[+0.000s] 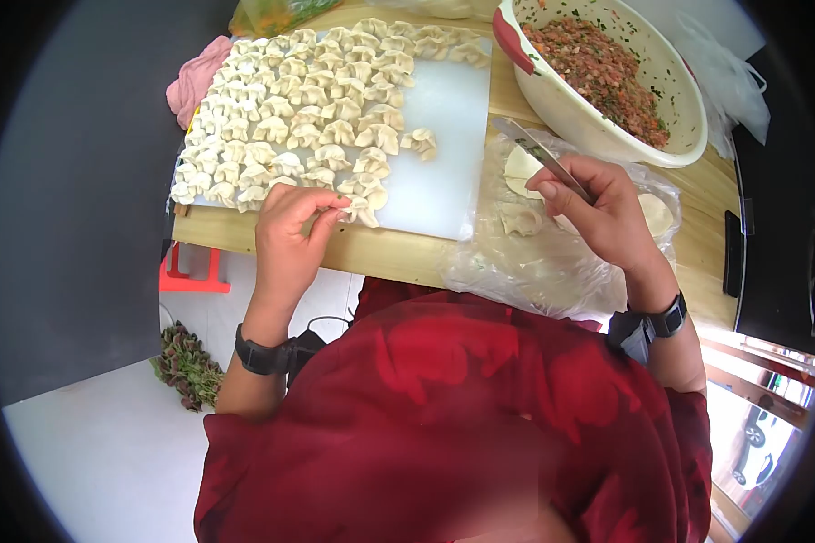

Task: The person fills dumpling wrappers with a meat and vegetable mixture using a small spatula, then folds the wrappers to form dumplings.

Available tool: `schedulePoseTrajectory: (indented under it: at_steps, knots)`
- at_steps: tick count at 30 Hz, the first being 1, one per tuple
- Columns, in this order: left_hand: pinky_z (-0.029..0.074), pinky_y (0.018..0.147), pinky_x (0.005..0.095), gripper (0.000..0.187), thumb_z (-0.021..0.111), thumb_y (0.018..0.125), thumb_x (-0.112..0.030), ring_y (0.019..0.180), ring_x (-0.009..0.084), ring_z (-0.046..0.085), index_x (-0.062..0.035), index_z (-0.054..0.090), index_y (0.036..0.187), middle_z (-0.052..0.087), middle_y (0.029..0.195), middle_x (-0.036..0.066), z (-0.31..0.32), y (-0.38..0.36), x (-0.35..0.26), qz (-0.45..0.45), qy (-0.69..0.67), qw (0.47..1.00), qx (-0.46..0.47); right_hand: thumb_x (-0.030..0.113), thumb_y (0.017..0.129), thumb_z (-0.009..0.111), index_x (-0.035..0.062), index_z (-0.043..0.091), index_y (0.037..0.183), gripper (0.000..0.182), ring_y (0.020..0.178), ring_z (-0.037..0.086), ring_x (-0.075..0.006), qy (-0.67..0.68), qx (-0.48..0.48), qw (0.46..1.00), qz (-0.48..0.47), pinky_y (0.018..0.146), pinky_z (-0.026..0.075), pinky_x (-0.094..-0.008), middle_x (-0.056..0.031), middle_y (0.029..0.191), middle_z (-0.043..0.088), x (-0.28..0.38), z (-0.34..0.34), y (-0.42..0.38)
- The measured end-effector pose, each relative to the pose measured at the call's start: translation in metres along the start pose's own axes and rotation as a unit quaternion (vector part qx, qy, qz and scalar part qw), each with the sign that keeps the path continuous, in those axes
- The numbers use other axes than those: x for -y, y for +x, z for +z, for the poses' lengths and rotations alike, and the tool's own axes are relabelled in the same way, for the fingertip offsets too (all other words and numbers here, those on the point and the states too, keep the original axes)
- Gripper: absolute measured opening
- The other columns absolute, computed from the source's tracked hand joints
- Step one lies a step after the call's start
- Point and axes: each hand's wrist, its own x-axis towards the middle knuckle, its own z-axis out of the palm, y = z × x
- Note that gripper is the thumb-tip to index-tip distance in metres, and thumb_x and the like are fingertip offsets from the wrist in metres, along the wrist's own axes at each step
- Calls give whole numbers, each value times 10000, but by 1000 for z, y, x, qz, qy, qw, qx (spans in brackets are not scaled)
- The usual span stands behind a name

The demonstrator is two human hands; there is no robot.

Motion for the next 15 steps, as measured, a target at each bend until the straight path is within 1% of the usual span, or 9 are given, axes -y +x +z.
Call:
schedulePoseTrajectory:
  at_steps: [2,5,7,12,14,15]
  knots:
    - [425,744,320,112,709,766,-22,798,203,556,-91,696,854,678,807,11,-2,1,-2,54,73,996,-9,126,918,620,25,691,957,130,666,511,-30,4,4,1000,6,604,407,-200,41,726,593,-2,0,0]
    - [399,760,327,119,717,763,-44,813,201,558,-116,693,854,678,818,-7,-2,-1,4,70,84,993,-33,128,921,620,25,691,969,134,667,515,-37,15,-9,1000,19,612,421,-203,32,744,604,-3,-1,-2]
    - [391,759,325,135,717,760,-41,819,196,557,-123,692,863,679,829,-12,-2,-2,5,81,93,992,-27,124,922,618,16,685,972,136,670,520,-44,29,-26,999,19,627,440,-210,21,767,615,-3,0,-4]
    - [357,775,324,163,718,751,-40,848,184,557,-139,688,877,679,856,-23,-3,-3,5,107,121,987,-26,116,925,608,2,677,974,142,679,526,-51,13,-26,999,16,639,451,-215,12,790,625,-5,-4,-6]
    - [372,823,315,142,705,762,-19,889,202,572,-112,689,868,677,869,14,-3,-3,4,110,154,982,-15,116,926,606,-2,676,975,145,683,529,-52,5,-26,1000,16,640,452,-215,11,791,626,-6,-7,-7]
    - [372,823,315,142,705,762,-19,889,202,572,-112,689,868,677,869,14,-4,-3,4,111,154,982,-14,116,926,605,-5,675,976,149,688,532,-53,7,-26,1000,12,643,453,-214,9,795,628,-8,-8,-6]
